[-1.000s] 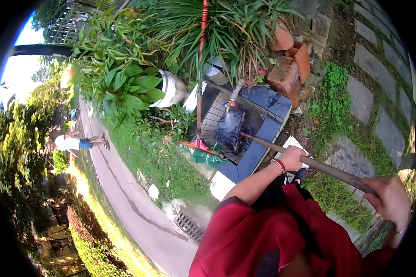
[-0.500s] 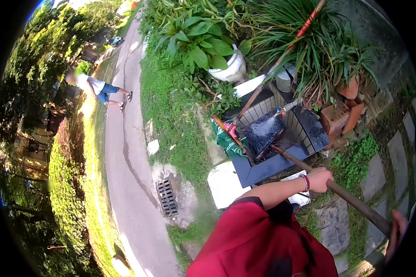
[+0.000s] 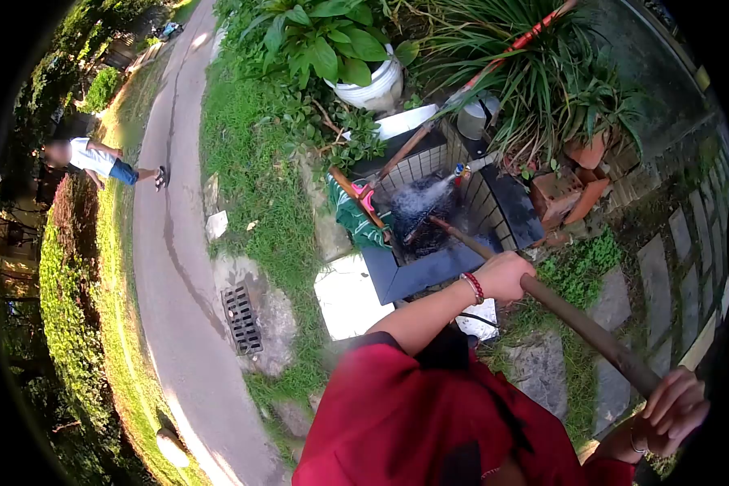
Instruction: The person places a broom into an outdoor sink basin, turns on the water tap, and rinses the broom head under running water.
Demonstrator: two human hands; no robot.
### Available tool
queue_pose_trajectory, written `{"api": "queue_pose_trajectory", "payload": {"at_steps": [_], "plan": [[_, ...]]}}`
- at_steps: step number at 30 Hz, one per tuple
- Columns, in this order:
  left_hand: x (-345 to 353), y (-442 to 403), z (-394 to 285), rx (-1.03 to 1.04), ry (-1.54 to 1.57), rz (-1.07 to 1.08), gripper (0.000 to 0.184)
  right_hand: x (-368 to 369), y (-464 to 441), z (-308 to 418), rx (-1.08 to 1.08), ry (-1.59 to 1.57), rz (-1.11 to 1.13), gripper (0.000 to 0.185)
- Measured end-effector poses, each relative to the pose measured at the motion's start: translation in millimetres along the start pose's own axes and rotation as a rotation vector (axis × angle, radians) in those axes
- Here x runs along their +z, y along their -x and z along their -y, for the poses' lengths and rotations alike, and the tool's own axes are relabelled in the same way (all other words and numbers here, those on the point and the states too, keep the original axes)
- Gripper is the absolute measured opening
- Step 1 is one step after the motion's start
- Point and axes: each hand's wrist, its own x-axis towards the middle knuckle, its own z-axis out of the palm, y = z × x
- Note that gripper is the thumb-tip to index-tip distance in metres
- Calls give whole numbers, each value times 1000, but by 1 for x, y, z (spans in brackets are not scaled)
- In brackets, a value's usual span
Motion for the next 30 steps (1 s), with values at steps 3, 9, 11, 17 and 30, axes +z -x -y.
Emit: {"api": "queue_pose_trajectory", "payload": {"at_steps": [3,9,11,17,30], "plan": [[29,-3,107,37,-136,-239,7,67,5,-79,108,154,-164,17],[6,0,10,31,66,-228,5,30,-34,10,75,209,-166,18],[15,4,9,30,104,-234,5,36,-39,10,20,214,-192,18],[27,2,42,-88,110,-96,6,43,-37,-26,179,209,-159,16],[19,4,101,-18,-88,-406,8,68,-14,-58,193,183,-122,18]]}}
